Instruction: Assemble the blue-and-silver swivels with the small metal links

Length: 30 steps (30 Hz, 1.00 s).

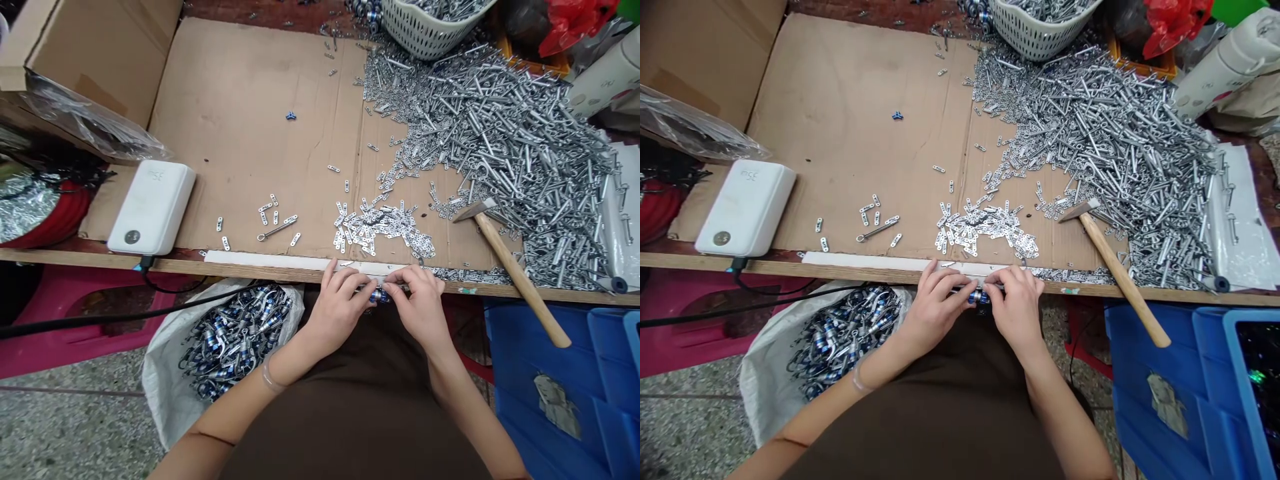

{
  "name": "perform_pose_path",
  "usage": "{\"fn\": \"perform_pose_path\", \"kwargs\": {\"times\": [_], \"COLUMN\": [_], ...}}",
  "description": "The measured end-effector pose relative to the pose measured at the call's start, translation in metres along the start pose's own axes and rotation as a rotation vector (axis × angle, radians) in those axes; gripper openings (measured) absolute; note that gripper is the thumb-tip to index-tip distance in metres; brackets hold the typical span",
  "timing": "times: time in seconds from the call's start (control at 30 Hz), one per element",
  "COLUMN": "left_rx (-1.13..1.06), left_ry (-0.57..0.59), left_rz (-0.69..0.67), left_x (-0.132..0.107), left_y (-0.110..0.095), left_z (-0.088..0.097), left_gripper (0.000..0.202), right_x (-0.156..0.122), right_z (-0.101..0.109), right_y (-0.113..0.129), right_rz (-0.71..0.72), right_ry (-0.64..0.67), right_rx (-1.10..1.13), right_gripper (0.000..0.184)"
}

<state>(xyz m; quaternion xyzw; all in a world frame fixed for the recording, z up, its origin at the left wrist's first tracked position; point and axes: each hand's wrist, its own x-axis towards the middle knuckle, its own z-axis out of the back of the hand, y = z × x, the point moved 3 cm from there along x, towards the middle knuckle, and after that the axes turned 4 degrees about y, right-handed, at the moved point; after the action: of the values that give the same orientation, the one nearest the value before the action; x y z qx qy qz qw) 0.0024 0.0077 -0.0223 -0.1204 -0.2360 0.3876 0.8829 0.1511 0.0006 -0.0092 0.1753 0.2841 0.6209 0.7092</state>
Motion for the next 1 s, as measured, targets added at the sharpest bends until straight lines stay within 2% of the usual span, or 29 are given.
{"fn": "perform_pose_path", "kwargs": {"times": [0.43,1.0], "left_rx": [-0.048,-0.065], "left_ry": [0.035,-0.005], "left_rz": [0.016,0.010], "left_x": [0.001,0.000], "left_y": [0.000,0.001], "left_z": [0.000,-0.003], "left_gripper": [0.025,0.026], "right_x": [0.004,0.010], "right_z": [0.002,0.004], "right_y": [0.000,-0.001], "right_rz": [0.008,0.008], "right_ry": [0.042,0.096], "right_rx": [0.007,0.006], "right_gripper": [0.006,0.005]}}
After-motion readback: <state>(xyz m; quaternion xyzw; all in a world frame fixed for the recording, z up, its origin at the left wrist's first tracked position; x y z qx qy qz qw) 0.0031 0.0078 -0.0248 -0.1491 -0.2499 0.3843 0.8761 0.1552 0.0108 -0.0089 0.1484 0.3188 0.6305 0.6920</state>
